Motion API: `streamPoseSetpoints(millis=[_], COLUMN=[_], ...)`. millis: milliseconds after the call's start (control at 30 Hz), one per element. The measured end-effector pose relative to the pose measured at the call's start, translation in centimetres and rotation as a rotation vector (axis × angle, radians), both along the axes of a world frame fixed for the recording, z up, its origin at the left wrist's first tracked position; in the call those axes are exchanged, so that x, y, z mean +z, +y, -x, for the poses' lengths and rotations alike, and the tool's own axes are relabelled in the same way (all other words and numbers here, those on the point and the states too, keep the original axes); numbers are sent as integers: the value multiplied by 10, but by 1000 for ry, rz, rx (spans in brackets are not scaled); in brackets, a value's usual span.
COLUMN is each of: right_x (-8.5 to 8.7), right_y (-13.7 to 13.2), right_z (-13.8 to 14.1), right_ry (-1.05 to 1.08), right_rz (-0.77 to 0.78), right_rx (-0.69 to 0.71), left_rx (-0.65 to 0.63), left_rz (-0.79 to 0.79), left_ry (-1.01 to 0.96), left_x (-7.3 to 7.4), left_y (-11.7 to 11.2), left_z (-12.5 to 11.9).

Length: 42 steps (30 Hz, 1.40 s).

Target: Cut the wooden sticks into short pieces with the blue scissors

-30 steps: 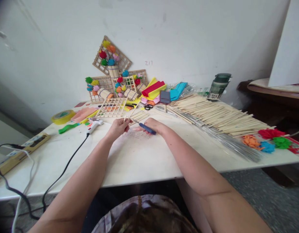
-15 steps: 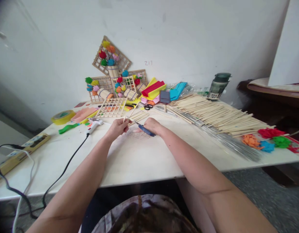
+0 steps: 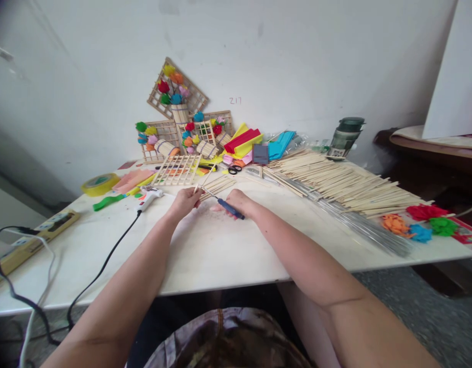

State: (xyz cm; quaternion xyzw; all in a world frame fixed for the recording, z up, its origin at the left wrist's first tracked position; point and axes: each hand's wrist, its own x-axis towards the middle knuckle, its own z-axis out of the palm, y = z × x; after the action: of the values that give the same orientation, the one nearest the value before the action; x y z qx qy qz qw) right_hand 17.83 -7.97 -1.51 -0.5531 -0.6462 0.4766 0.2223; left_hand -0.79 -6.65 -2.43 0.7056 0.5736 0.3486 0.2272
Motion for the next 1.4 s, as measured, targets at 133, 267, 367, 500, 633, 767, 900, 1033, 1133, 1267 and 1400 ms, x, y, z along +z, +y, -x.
streamPoseSetpoints(millis=[133,267,367,500,633,767,900,1033,1133,1267,1400], right_x=[1,1,0,1,6,10,11,11,11,12,13], right_y=[0,0,1,1,-3,-6,-6,-5,-4,-2,0], right_z=[1,1,0,-1,0,0,0,0,0,1,-1], right_ry=[21,35,40,50,34,32,26,11,4,-20,-58], right_rz=[29,32,37,58,73,72,73,70,58,58,33], right_rx=[-19,-7,4,15,7,0,4,-15,-22,-18,-25], left_rx=[27,39,49,51,50,60,52,22,6,-30,-73], left_rz=[-31,-56,-61,-64,-82,-92,-58,-17,6,0,3], left_ry=[62,85,57,-18,-61,-48,-70,-95,-91,-98,-130], left_x=[-1,3,6,5,2,-1,-4,0,4,7,8], left_y=[1,-2,-4,-5,-4,0,3,-1,-4,-7,-9], left_z=[0,-1,-1,-1,0,2,3,0,-3,-5,-7])
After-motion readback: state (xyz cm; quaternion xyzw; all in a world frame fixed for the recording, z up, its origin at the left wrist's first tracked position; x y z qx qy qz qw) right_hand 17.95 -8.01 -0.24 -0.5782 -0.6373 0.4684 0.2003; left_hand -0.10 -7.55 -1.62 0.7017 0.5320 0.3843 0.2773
